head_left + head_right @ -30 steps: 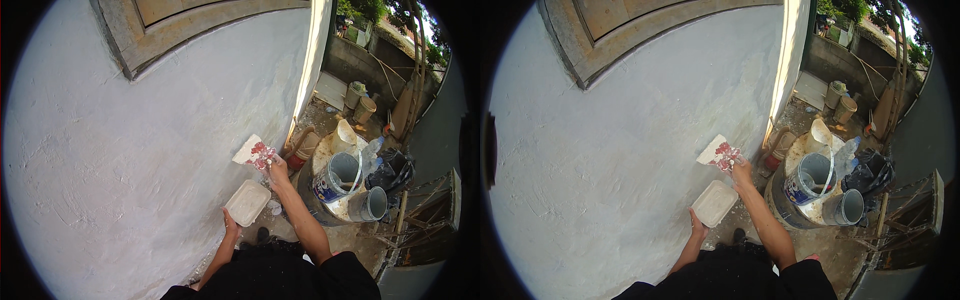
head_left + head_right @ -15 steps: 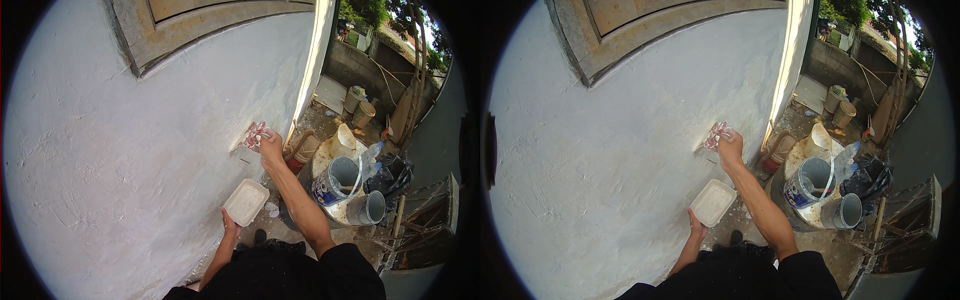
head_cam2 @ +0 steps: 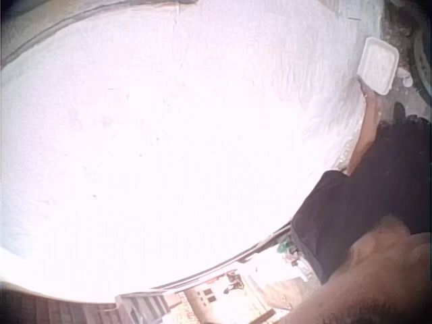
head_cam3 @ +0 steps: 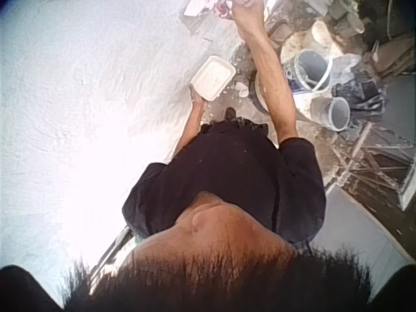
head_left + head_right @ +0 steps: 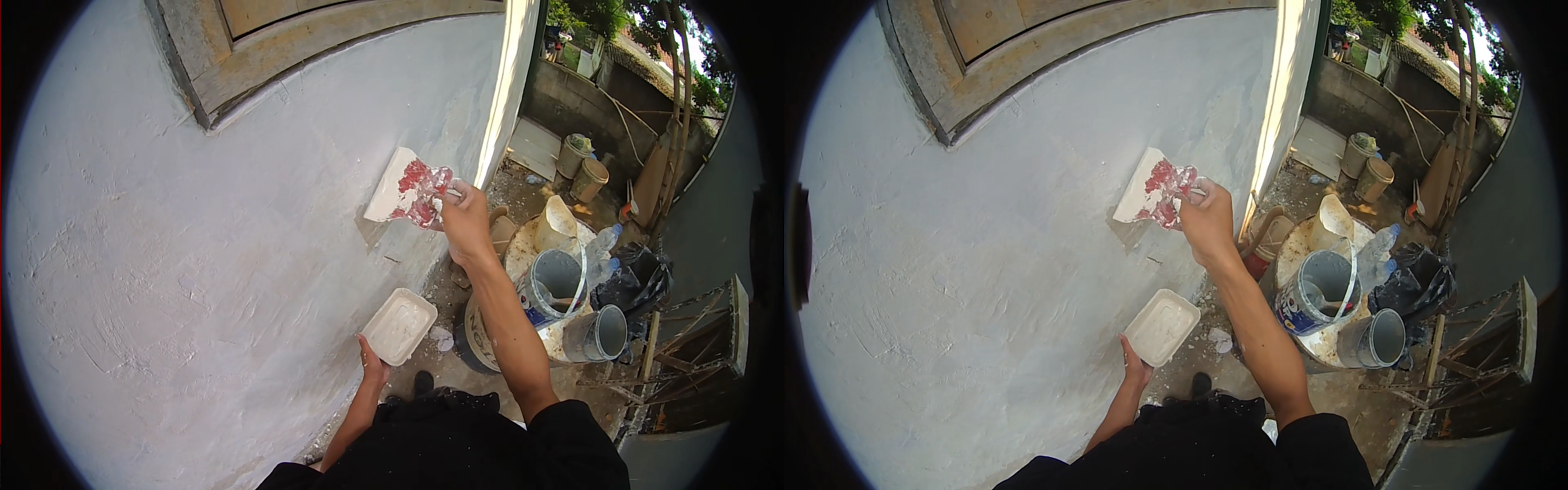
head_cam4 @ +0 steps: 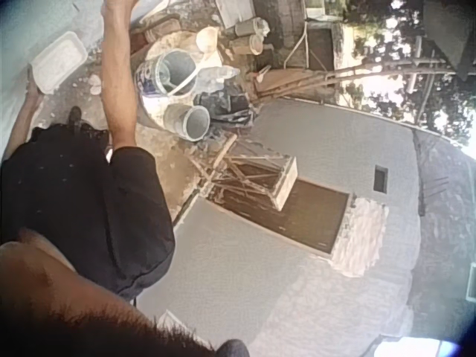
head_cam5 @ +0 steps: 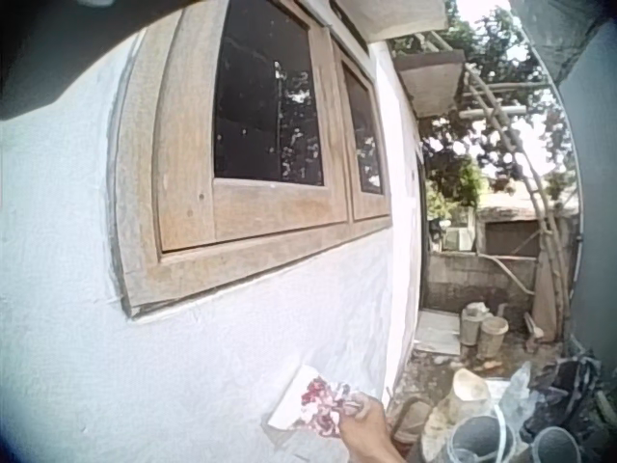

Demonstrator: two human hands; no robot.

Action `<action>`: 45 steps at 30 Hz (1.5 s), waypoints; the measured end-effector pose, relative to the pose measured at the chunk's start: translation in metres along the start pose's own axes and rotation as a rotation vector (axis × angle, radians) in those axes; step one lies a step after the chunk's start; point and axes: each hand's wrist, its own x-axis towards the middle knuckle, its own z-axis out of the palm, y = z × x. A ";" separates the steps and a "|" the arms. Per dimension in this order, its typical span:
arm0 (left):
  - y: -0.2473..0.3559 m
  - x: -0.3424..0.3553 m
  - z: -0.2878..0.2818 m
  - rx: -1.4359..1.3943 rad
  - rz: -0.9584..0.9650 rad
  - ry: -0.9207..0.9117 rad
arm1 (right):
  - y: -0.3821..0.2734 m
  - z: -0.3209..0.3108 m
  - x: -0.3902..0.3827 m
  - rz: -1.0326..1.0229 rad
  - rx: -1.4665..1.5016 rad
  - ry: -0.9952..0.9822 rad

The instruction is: The person applies wall compound from a plastic container onto a wall using a putty knife.

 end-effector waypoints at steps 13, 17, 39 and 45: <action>-0.002 -0.010 -0.025 -0.029 0.027 0.088 | 0.104 -0.017 -0.035 -0.161 -0.493 0.222; -0.002 -0.010 -0.026 0.027 0.030 0.073 | 0.086 0.024 -0.043 -0.178 -0.614 0.184; 0.007 0.001 -0.027 0.010 -0.020 0.117 | 0.106 0.019 -0.036 -0.265 -0.422 0.218; 0.009 0.004 -0.018 0.038 -0.008 0.108 | 0.118 0.028 -0.025 -0.247 -0.526 0.225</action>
